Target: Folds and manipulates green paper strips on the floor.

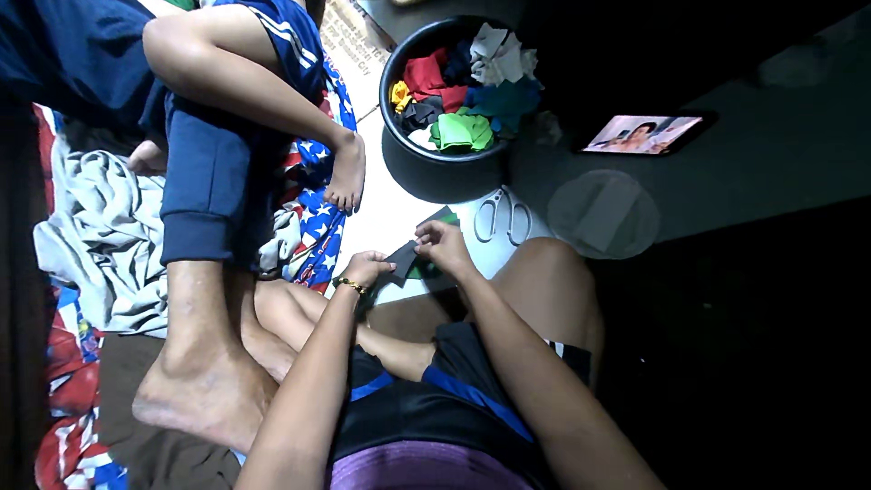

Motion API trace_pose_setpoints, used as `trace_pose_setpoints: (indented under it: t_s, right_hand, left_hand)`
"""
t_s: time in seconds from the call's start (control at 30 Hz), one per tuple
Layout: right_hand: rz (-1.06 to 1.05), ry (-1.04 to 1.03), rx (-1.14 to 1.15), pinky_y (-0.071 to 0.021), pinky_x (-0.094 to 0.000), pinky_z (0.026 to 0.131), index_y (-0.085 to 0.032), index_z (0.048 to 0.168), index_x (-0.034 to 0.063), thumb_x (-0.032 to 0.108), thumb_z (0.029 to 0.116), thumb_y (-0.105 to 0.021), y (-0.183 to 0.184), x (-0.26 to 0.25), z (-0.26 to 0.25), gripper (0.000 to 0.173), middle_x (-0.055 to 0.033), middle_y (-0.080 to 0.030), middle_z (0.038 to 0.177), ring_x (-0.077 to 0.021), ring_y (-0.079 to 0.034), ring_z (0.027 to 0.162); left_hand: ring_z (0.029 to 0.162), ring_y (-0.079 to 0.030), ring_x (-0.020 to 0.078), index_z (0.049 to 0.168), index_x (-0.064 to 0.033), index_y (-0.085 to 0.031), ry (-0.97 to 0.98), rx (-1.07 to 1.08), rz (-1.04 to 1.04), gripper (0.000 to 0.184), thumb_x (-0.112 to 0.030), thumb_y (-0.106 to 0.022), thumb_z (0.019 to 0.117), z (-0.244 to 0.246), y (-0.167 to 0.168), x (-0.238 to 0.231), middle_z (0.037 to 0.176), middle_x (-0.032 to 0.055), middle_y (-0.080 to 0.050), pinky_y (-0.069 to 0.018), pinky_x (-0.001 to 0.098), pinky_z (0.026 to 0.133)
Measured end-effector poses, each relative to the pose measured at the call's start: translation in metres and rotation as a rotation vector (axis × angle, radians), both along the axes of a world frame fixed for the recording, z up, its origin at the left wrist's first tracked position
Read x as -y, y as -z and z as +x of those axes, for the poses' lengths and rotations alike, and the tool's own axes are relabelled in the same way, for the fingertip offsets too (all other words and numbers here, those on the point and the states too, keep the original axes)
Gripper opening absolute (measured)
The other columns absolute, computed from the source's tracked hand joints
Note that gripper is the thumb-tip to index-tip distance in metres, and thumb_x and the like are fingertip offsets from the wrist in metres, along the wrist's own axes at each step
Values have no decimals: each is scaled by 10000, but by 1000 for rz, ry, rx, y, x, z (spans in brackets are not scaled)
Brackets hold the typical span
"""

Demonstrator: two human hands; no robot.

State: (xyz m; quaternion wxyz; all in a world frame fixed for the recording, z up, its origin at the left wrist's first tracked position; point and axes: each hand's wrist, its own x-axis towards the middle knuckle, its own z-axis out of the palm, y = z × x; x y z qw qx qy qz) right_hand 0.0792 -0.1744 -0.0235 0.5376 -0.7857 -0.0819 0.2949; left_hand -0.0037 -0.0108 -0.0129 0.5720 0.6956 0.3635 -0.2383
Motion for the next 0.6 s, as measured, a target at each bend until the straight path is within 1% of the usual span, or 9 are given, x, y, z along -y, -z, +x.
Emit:
trace_pose_setpoints:
  t_s: [0.17, 0.23, 0.3, 0.37, 0.4, 0.43, 0.5, 0.57, 0.6]
  right_hand:
    - [-49, -14, 74, -558, -393, 770, -657, 1092, -78, -103, 863, -707, 7, -1, 2, 236, -183, -671, 956, -229, -650, 817]
    - [-66, -32, 94, -549, -415, 805, -668, 1035, -87, -108, 873, -690, 6, -1, 3, 165, -202, -677, 969, -250, -653, 852]
    - [-90, -55, 98, -545, -431, 822, -705, 973, -69, -96, 892, -665, 4, -1, 4, 95, -189, -703, 955, -252, -668, 868]
    - [-88, -106, 91, -534, -446, 905, -743, 1011, -44, -93, 925, -608, -1, 1, 5, 167, -182, -733, 1032, -256, -689, 969]
    - [-65, -138, 109, -529, -449, 944, -745, 1042, -42, -111, 923, -574, -2, 3, 5, 219, -186, -733, 1083, -263, -690, 1024]
    - [-36, -172, 155, -530, -448, 962, -743, 1056, -47, -139, 903, -551, -4, 5, 6, 262, -192, -728, 1107, -269, -688, 1050]
    - [14, -213, 280, -541, -442, 929, -742, 1037, -61, -184, 855, -538, -7, 9, 5, 300, -206, -721, 1083, -282, -689, 1015]
    - [31, -222, 340, -548, -441, 934, -746, 1029, -68, -184, 854, -574, -12, 11, 4, 270, -221, -721, 1071, -297, -695, 1007]
    - [31, -224, 354, -550, -443, 938, -748, 1019, -67, -161, 863, -602, -14, 13, 5, 234, -222, -722, 1068, -297, -697, 1008]
  left_hand:
    - [893, -629, 228, 1137, 27, -671, 2, -29, 48, 203, -81, -710, 969, 1, 0, 5, 1049, 175, -685, -521, 411, 850]
    - [891, -623, 244, 1147, 42, -648, 3, -23, 78, 228, -67, -718, 959, 1, 3, 5, 1040, 193, -676, -518, 422, 846]
    - [919, -624, 287, 1212, 59, -586, -11, -4, 100, 313, -57, -721, 955, 1, 6, 4, 1047, 229, -666, -516, 457, 870]
    - [887, -586, 290, 1223, 49, -537, -34, 43, 94, 287, -46, -668, 986, 1, 6, 4, 1013, 221, -623, -503, 466, 836]
    - [886, -585, 294, 1205, 46, -556, -44, 76, 88, 231, -38, -631, 1003, 1, 5, 4, 1032, 229, -626, -500, 476, 826]
    - [882, -580, 277, 1176, 41, -590, -56, 115, 73, 174, -25, -593, 1015, 0, 3, 4, 1048, 220, -634, -492, 462, 812]
    - [922, -612, 243, 1167, 29, -665, -58, 200, 36, 197, -5, -550, 1012, -1, 1, 3, 1121, 192, -667, -506, 431, 831]
    - [918, -638, 231, 1209, 20, -670, -23, 257, 20, 265, 10, -667, 944, -2, -7, 4, 1160, 183, -675, -540, 412, 820]
    - [904, -626, 239, 1229, 8, -663, 3, 262, 25, 363, 27, -749, 876, -2, -13, 5, 1181, 187, -664, -535, 415, 788]
